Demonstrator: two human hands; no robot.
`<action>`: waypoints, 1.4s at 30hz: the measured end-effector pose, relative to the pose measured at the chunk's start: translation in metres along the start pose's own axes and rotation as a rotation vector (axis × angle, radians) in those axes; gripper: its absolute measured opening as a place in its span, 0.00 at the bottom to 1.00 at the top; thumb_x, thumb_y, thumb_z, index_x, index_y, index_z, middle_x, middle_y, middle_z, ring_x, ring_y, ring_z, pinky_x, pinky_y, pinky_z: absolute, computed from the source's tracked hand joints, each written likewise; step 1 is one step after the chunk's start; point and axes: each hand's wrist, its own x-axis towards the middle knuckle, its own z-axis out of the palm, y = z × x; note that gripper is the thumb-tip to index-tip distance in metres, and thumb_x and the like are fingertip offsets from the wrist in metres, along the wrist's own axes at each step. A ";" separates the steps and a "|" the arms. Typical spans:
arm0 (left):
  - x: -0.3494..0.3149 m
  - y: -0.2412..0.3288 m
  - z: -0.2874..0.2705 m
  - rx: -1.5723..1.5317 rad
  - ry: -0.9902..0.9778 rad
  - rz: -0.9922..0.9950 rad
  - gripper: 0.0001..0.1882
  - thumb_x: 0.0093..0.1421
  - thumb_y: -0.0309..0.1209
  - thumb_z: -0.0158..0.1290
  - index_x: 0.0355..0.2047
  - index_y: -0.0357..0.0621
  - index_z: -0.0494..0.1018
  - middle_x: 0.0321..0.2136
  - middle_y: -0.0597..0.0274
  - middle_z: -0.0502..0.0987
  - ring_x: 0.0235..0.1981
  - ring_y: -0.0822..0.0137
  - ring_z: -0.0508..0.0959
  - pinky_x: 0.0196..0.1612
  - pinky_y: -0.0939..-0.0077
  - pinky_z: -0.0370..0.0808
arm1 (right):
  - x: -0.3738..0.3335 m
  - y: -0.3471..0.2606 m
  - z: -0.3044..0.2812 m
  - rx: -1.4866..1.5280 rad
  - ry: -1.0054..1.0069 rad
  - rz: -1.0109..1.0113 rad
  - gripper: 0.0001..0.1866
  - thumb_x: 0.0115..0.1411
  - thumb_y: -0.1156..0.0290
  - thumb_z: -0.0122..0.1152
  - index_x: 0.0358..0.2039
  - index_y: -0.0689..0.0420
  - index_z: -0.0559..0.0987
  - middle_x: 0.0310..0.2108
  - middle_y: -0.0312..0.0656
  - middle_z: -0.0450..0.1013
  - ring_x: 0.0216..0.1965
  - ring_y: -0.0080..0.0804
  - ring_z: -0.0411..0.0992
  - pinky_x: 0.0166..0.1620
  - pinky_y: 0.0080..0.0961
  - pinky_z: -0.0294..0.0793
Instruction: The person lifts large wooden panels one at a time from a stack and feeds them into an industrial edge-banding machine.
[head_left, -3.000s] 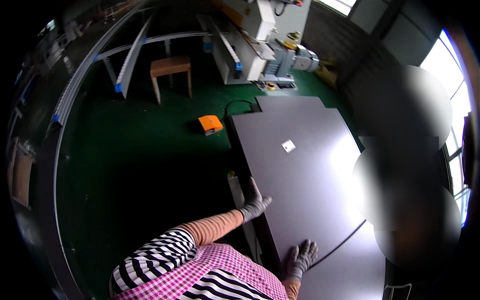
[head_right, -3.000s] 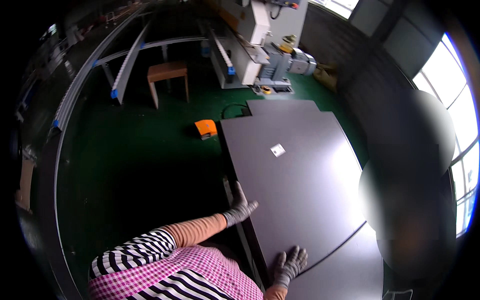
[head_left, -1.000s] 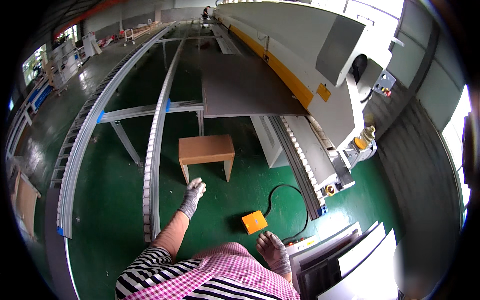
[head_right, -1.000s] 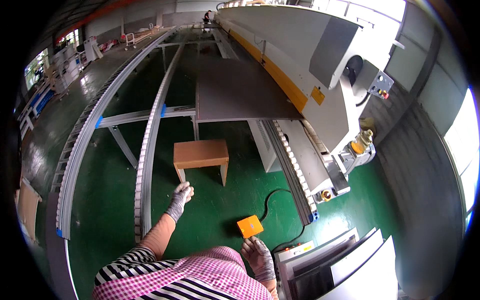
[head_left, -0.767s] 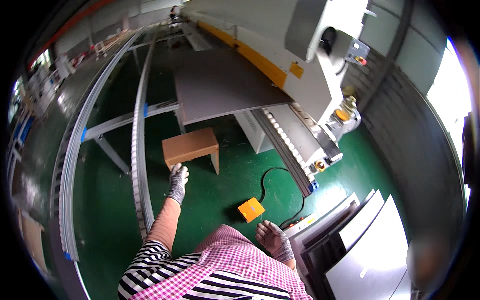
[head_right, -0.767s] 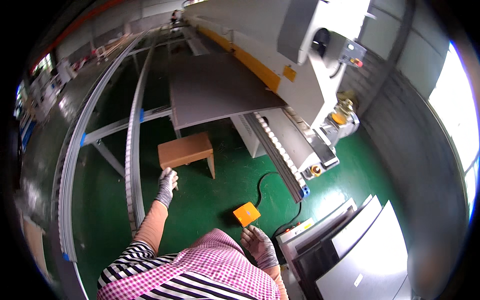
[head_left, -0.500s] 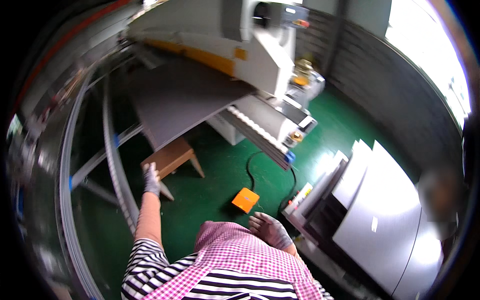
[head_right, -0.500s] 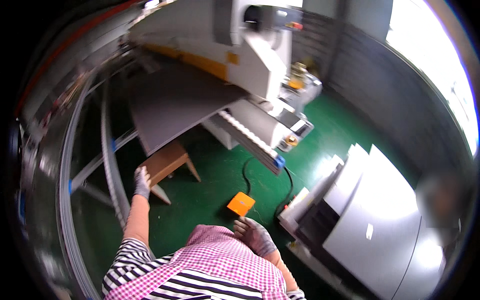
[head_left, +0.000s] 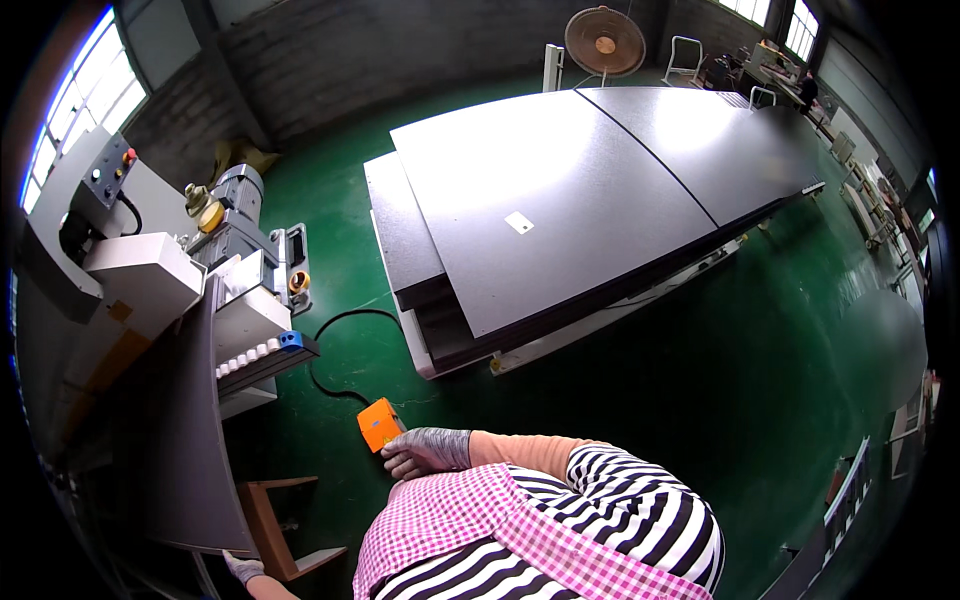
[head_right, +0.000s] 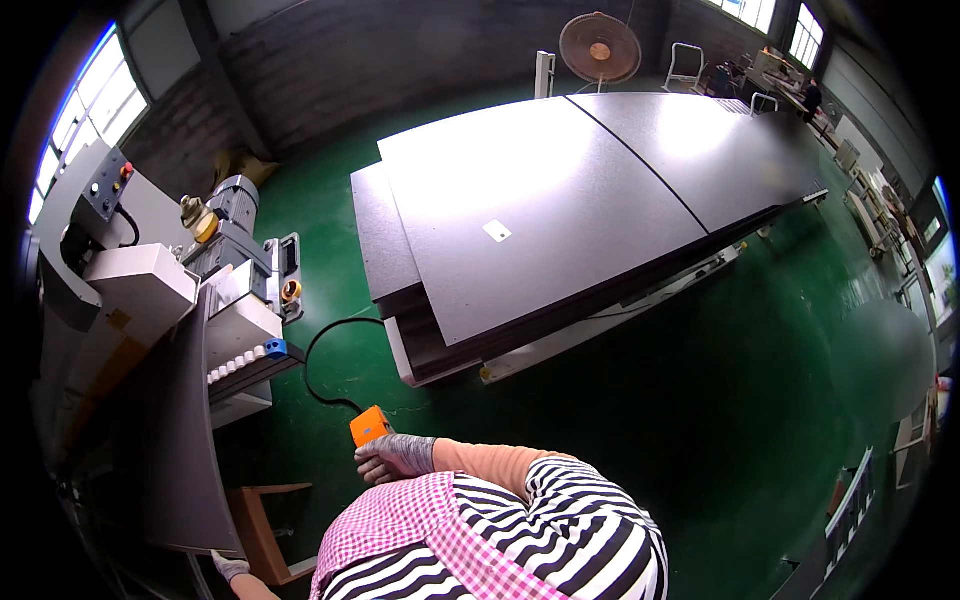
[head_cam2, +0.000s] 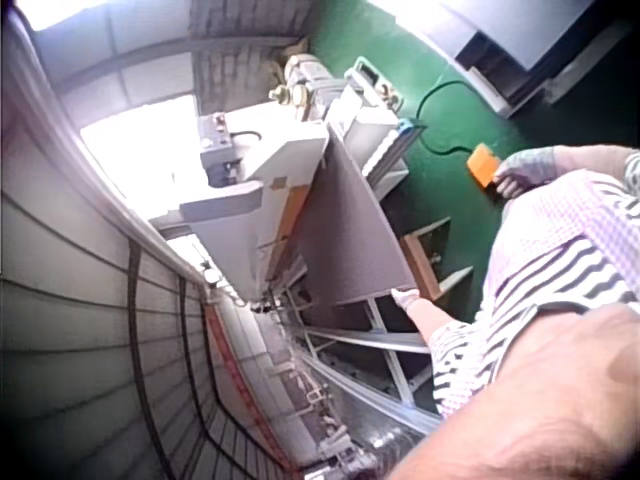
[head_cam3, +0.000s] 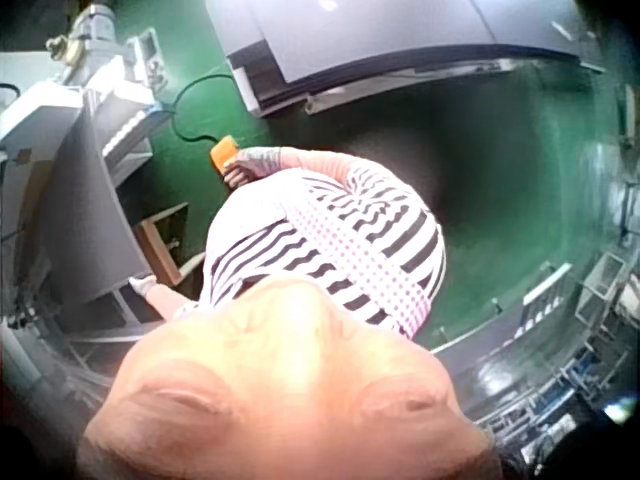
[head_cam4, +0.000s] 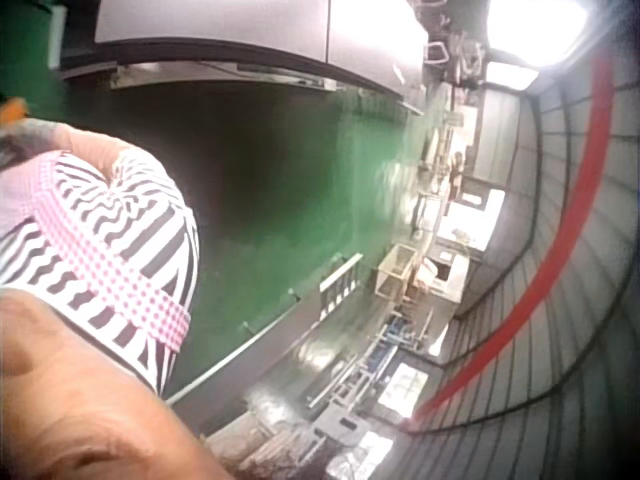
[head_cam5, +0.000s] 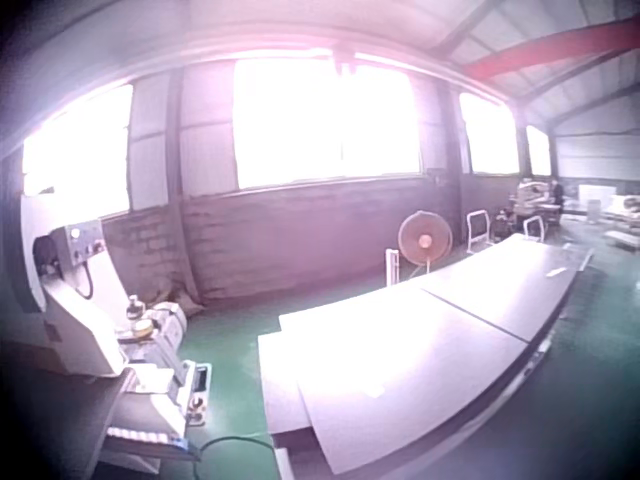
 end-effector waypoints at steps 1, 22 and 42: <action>-0.003 -0.007 0.011 0.108 0.003 -0.017 0.34 0.53 0.57 0.44 0.52 0.46 0.64 0.53 0.58 0.66 0.53 0.56 0.65 0.55 0.56 0.59 | -0.009 -0.002 -0.006 -0.018 0.045 -0.042 0.09 0.61 0.67 0.48 0.24 0.51 0.65 0.14 0.29 0.56 0.14 0.18 0.55 0.18 0.16 0.58; -0.272 -0.127 -0.009 0.152 -0.494 -0.105 0.16 0.59 0.39 0.51 0.42 0.41 0.69 0.41 0.55 0.73 0.43 0.61 0.73 0.43 0.58 0.72 | 0.101 0.039 0.031 -0.445 0.110 0.118 0.20 0.57 0.50 0.55 0.45 0.46 0.66 0.40 0.39 0.70 0.37 0.34 0.70 0.41 0.35 0.71; -0.125 0.006 0.024 0.766 -0.066 0.996 0.19 0.56 0.35 0.54 0.45 0.38 0.69 0.43 0.53 0.74 0.47 0.59 0.73 0.48 0.69 0.71 | -0.033 0.059 0.018 -0.582 0.621 -0.435 0.34 0.56 0.46 0.52 0.55 0.58 0.65 0.54 0.43 0.62 0.54 0.39 0.58 0.57 0.38 0.54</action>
